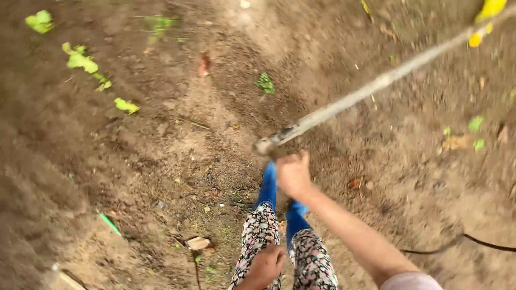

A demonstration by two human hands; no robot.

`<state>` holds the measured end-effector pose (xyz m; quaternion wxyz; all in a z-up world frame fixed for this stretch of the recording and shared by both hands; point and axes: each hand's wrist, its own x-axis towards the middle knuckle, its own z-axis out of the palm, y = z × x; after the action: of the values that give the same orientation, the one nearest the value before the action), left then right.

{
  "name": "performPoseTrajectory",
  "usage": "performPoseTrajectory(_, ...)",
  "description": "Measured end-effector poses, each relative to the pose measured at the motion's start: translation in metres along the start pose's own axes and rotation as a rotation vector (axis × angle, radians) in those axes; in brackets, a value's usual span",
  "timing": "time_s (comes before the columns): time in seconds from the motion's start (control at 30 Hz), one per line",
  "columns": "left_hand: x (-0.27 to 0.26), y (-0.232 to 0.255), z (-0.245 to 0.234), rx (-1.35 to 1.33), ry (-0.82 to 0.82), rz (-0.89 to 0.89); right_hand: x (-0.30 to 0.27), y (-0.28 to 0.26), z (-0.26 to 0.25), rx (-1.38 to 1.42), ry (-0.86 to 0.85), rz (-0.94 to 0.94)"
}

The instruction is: The person walks through a garden area and uses a hoe to dig and loosen the soil. They move around the plot, adjusting their position and continuing to till the ground near small green plants and scattered irrigation pipes.

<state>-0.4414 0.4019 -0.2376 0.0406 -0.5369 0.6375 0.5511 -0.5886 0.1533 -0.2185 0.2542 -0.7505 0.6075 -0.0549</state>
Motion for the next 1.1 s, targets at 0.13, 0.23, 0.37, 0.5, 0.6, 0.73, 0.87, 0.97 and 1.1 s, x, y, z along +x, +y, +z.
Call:
performPoseTrajectory(0.13,0.047,0.034,0.038,-0.394,0.263,-0.340,0.005,-0.151,-0.064,0.110,0.103,-0.301)
performPoseTrajectory(0.23,0.101,0.094,0.011,-0.529,0.358,-0.317,-0.024,-0.248,-0.091,0.190,0.181,-0.528)
performPoseTrajectory(0.37,0.048,0.167,-0.108,-1.220,0.665,-0.246,-0.079,-0.349,-0.128,0.320,-0.062,-0.711)
performPoseTrajectory(0.5,0.025,0.135,-0.215,-1.677,1.057,-0.505,-0.136,-0.401,-0.132,0.255,-0.274,-0.849)
performPoseTrajectory(0.6,-0.020,0.131,-0.217,-1.867,1.125,-0.593,-0.158,-0.414,-0.118,0.088,-0.532,-0.929)
performPoseTrajectory(0.73,-0.067,0.126,-0.205,-2.151,1.182,-0.730,-0.176,-0.412,-0.106,-0.052,-0.870,-1.022)
performPoseTrajectory(0.87,-0.115,0.093,-0.169,-2.134,1.142,-0.590,-0.127,-0.384,-0.139,-0.035,-1.150,-0.708)
performPoseTrajectory(0.97,-0.155,0.057,-0.138,-2.231,1.320,-0.242,-0.085,-0.322,-0.154,-0.153,-1.068,-0.450)
performPoseTrajectory(1.1,-0.232,0.050,-0.141,-2.430,1.543,0.059,-0.053,-0.203,-0.146,-0.094,-0.932,-0.087)
